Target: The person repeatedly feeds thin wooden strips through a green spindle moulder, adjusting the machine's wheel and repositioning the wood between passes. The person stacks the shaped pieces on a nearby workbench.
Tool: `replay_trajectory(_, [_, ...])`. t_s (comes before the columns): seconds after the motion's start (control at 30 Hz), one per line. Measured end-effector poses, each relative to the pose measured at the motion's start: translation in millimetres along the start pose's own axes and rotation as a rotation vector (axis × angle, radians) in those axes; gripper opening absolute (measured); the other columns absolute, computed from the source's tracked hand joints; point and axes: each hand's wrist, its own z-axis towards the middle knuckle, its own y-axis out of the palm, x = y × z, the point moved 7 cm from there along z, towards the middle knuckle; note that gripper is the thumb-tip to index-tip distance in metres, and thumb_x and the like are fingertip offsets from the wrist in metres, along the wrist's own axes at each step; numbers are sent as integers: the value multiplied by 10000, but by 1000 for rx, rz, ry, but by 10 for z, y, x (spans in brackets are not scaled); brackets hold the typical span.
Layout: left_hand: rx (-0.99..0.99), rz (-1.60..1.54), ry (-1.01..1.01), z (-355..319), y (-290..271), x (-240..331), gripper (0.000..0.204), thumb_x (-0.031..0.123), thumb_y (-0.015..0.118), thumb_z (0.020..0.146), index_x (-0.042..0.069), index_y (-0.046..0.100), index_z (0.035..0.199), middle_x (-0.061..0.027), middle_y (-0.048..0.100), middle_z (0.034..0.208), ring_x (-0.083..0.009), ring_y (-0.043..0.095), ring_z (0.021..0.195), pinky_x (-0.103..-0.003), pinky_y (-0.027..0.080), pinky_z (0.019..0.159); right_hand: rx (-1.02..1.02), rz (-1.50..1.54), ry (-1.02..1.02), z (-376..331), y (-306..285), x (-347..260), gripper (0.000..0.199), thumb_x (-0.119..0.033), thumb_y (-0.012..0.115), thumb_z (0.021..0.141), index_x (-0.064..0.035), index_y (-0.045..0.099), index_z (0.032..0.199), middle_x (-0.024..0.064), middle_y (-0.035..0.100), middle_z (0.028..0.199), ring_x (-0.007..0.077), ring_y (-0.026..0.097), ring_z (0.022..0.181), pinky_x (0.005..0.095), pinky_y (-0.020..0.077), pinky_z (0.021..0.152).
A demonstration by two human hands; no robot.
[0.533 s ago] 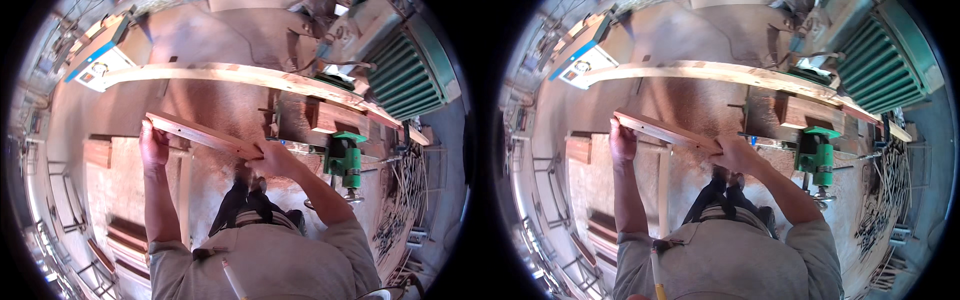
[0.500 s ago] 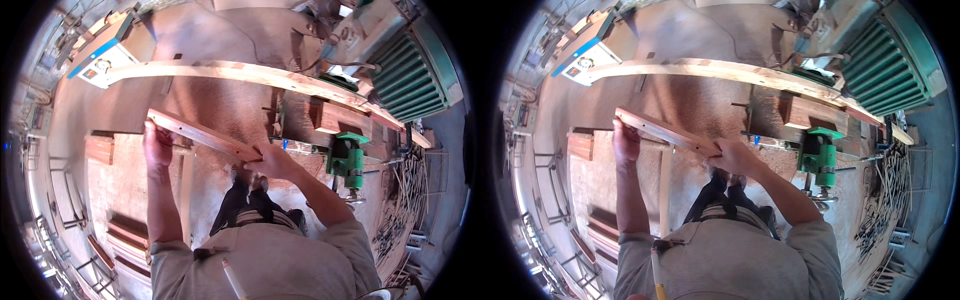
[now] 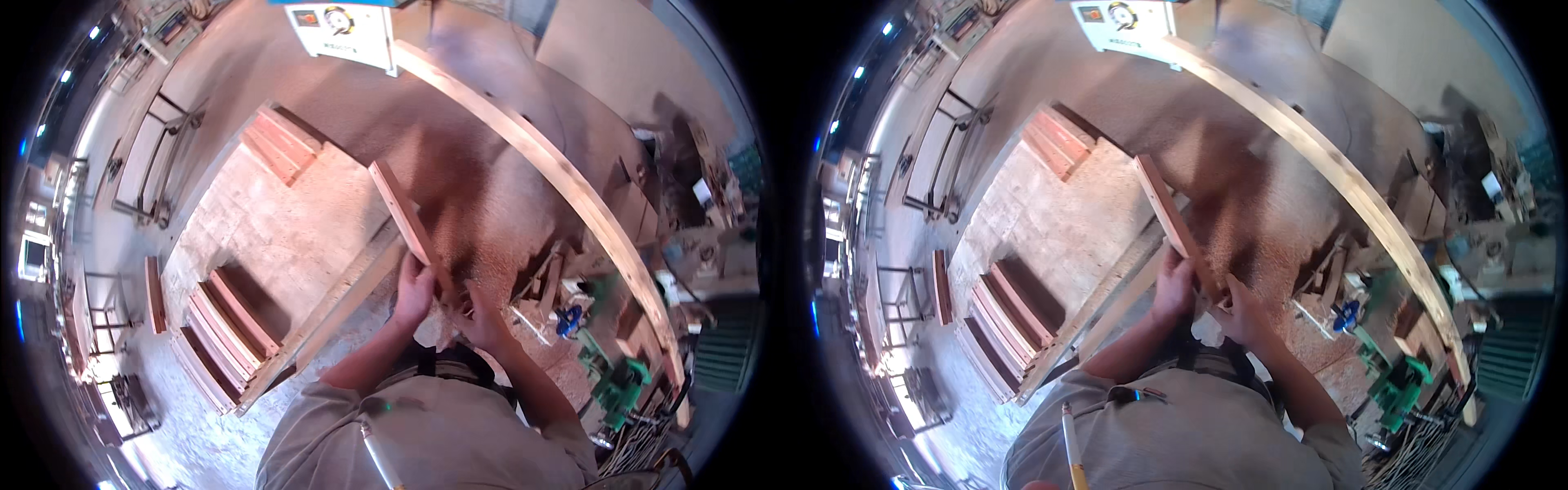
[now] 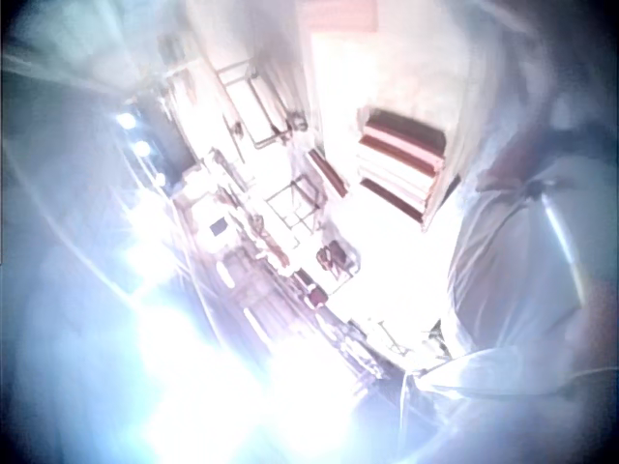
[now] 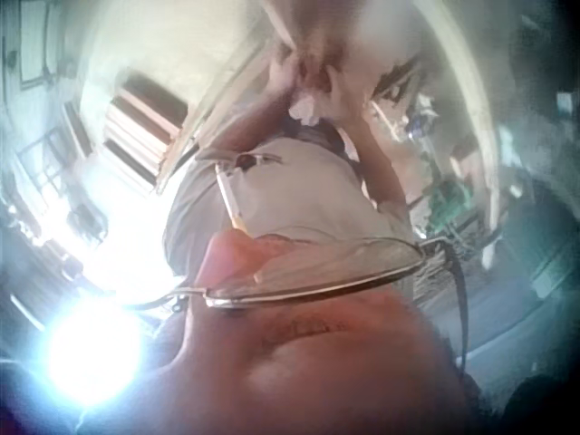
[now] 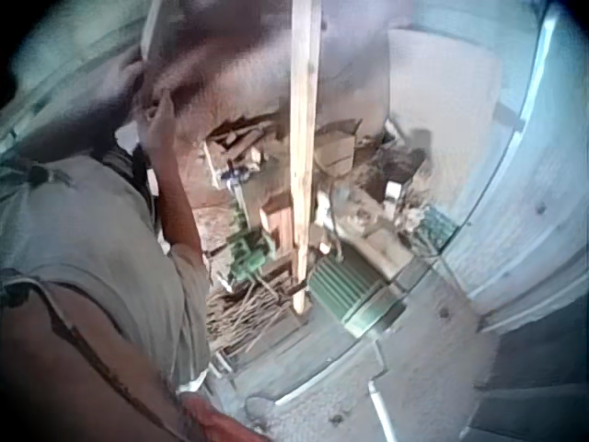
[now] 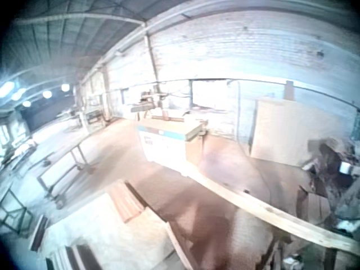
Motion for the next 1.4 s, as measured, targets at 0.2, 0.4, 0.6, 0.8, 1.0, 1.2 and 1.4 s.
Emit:
replay_trajectory(0.2, [378,205,232,1057,-1659,1109,221,80,461,814,15,500,1022,-103,575,799,-174,566,663,-290,483,580,-4,142,172,365,256,530,484,-138,655,816,44,463,1222,143,587,902,192,609,809,306,503,686])
replay_trajectory(0.4, [783,508,334,2347,-2728,2070,221,139,559,757,-23,558,908,-113,616,795,-215,574,735,-339,467,698,-4,-60,431,304,199,524,380,-193,614,835,45,554,1126,155,636,879,224,639,813,322,506,709])
replay_trajectory(0.6, [889,625,172,3200,-2709,2340,329,220,576,735,-2,599,977,-166,633,873,-273,613,825,-372,483,748,84,-108,598,-185,133,974,410,-243,609,834,59,567,1108,175,649,919,243,642,757,322,503,668])
replay_trajectory(0.8, [1083,795,144,3602,-2896,2228,225,184,647,689,43,598,857,-171,574,923,-297,586,838,-378,482,781,189,129,793,-420,88,1145,310,-142,593,846,36,557,1097,80,605,772,129,577,584,250,454,507])
replay_trajectory(1.0, [1075,1004,89,3800,-2939,2204,335,301,607,735,75,625,981,-192,598,1003,-332,561,976,-402,448,873,232,264,835,-574,142,1349,344,-185,618,836,33,559,1094,81,622,763,116,584,589,241,468,509])
replay_trajectory(1.2, [893,976,288,3615,-2918,2267,316,299,601,809,45,574,995,-204,569,1042,-352,549,963,-430,452,862,142,153,800,-288,121,1112,277,-142,564,860,26,550,1079,62,582,756,124,562,587,236,459,504])
replay_trajectory(1.4, [808,1050,467,2077,-3196,2167,466,203,620,802,-32,521,1192,-265,549,1139,-386,505,1092,-422,406,952,-33,71,700,51,260,1012,316,-166,545,871,43,541,1108,93,604,805,136,576,619,246,476,523])
